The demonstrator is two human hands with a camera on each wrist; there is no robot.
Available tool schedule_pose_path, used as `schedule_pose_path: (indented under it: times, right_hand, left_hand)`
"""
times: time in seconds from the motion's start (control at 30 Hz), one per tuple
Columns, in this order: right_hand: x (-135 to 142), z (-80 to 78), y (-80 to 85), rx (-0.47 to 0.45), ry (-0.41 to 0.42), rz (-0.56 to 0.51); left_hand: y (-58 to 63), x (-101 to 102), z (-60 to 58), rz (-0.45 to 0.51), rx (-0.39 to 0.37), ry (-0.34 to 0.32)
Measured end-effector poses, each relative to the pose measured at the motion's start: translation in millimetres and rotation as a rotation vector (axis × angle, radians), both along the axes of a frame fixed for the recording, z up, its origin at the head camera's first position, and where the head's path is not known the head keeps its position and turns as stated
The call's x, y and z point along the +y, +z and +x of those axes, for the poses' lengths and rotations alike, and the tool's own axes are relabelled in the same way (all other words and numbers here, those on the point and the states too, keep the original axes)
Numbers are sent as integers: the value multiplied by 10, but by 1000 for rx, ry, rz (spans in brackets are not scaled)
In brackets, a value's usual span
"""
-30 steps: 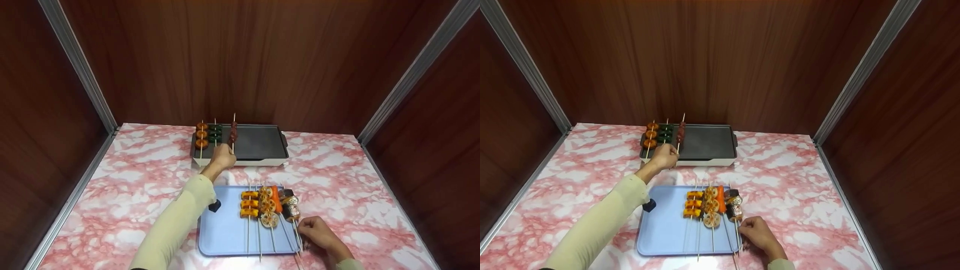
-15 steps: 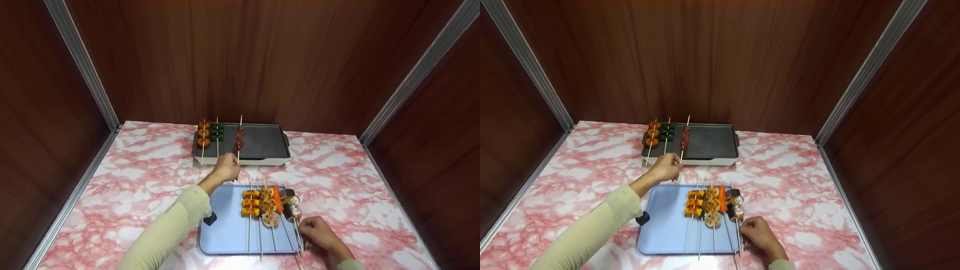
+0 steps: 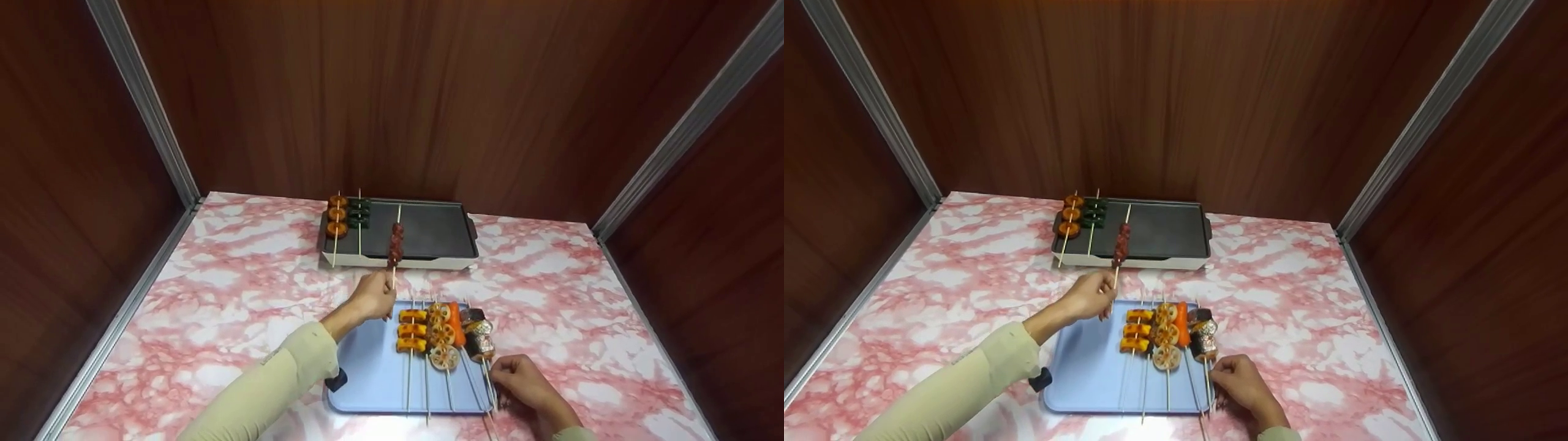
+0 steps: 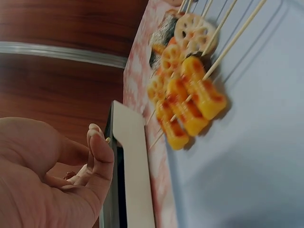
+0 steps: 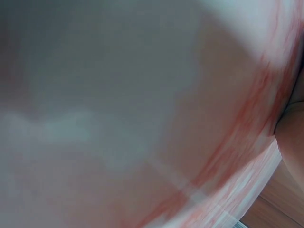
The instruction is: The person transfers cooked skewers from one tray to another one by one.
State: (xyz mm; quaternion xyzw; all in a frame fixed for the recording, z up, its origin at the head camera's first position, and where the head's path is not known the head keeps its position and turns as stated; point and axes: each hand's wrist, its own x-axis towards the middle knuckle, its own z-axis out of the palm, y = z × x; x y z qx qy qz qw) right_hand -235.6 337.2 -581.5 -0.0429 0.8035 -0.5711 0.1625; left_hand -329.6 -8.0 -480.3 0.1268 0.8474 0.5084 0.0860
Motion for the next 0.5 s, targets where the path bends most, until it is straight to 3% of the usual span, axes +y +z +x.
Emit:
schedule_pose_path:
  times: [0.23,0.5]
  right_hand:
    - [21,-10,-40,71,24,0]
    - [35,-9,-51,59,11,9]
  left_hand:
    - [-88,3,164,30,-33,-42]
    - [-198,6,380,67,-95,-74]
